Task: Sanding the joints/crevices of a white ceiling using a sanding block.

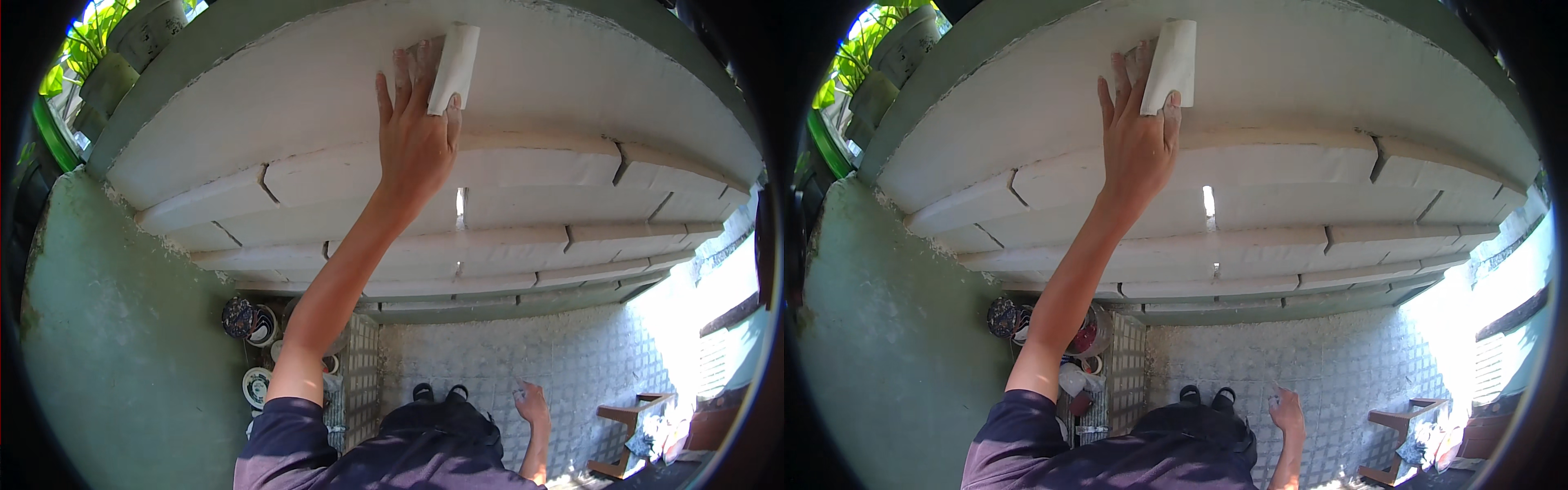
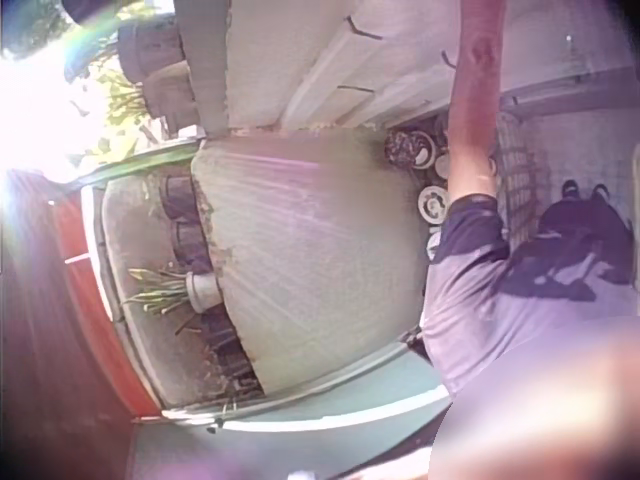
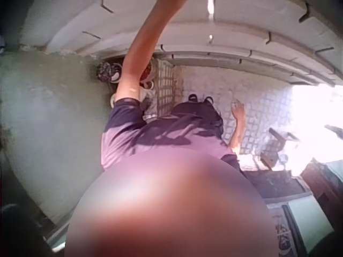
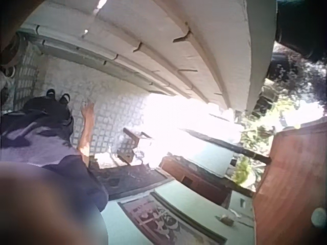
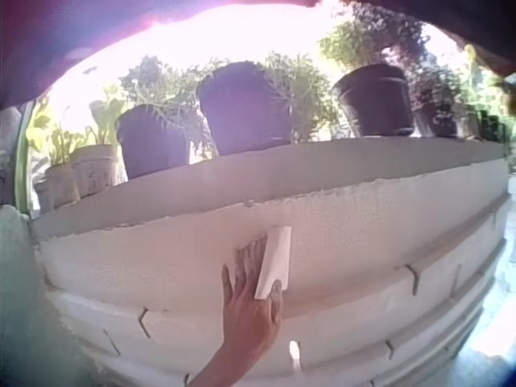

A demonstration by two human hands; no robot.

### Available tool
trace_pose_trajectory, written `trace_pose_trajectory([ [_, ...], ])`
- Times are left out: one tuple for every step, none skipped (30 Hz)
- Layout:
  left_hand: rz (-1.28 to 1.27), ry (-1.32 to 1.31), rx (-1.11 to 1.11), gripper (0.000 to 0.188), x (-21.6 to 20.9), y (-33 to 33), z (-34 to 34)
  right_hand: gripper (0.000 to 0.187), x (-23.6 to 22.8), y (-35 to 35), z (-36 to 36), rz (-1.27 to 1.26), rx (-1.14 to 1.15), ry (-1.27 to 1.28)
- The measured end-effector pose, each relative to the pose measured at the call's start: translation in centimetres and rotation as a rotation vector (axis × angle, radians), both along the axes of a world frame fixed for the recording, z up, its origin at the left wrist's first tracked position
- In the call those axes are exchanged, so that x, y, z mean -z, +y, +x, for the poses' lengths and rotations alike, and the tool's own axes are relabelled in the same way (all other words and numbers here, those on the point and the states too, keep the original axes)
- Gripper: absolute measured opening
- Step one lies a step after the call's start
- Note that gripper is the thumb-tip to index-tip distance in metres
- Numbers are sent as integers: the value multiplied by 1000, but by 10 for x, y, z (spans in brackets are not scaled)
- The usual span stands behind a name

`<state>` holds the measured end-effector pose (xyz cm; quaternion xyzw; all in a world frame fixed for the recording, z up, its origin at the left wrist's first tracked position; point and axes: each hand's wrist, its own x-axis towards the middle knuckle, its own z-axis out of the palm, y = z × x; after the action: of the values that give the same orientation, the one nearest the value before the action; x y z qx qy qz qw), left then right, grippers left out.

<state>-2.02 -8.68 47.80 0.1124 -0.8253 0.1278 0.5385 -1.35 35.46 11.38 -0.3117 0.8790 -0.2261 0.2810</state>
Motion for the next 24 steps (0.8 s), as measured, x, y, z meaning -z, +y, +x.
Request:
trace_pose_trajectory([
  [4, 78, 58, 34, -4, 5, -1, 49, -5, -2, -1, 43, -23, 20],
  [8, 156, 116, 36, -9, 10, -1, 49, -9, -7, -2, 39, -25, 20],
  [12, 157, 125, 36, -13, 15, 4, 50, -27, -17, -3, 32, 13, -44],
  [124, 235, 136, 34, -20, 17, 16, 50, -36, -21, -3, 21, 57, -108],
  [237, 311, 146, 33, -24, 15, 29, 50, -34, -18, -4, 23, 69, -109],
  [271, 297, 48, 33, -25, 9, 44, 50, -28, -16, -6, -30, 61, -40],
  [304, 281, -50, 32, -24, 0, 56, 49, -23, -14, -6, -81, 53, 28],
  [307, 279, -45, 32, -23, -9, 63, 49, -20, -12, -6, -79, 59, 27],
  [314, 162, -202, 31, -20, -20, 73, 48, -18, -11, -7, -110, 50, 35],
  [318, 46, -355, 30, -15, -29, 76, 47, -15, -12, -8, -142, 43, 45],
  [317, 48, -356, 30, -7, -33, 69, 47, -13, -12, -7, -144, 43, 46],
  [208, 108, -330, 30, 3, -34, 58, 46, -10, -11, -6, -116, 6, 65],
  [100, 169, -298, 32, 13, -33, 42, 46, -9, -9, -5, -87, -26, 86],
  [141, 119, -292, 39, 22, -32, 26, 46, -9, -7, -4, -85, -30, 87],
  [147, 118, -287, 39, 24, -26, 13, 46, -10, -4, 0, -85, -17, 95],
  [174, 175, -261, 40, 24, -22, 1, 46, -11, -6, 3, -90, -1, 106],
  [202, 233, -234, 42, 25, -17, -12, 46, -14, -4, 9, -90, 6, 111],
  [201, 239, -231, 42, 26, -11, -25, 46, -21, -4, 16, -97, 32, 138],
  [185, 208, -187, 40, 26, 2, -40, 46, -24, 0, 20, -99, 56, 164],
  [168, 177, -146, 38, 26, 17, -56, 46, -23, 0, 20, -96, 52, 169],
  [152, 162, -77, 40, 26, 35, -76, 47, -22, 4, 20, -115, 60, 144],
  [135, 145, -9, 44, 27, 53, -96, 47, -21, 7, 20, -136, 68, 117],
  [79, 127, 40, 55, 27, 67, -115, 47, -25, 5, 17, -141, 52, 119],
  [34, 92, 72, 58, 31, 75, -130, 46, -31, 4, 15, -98, 66, 2],
])
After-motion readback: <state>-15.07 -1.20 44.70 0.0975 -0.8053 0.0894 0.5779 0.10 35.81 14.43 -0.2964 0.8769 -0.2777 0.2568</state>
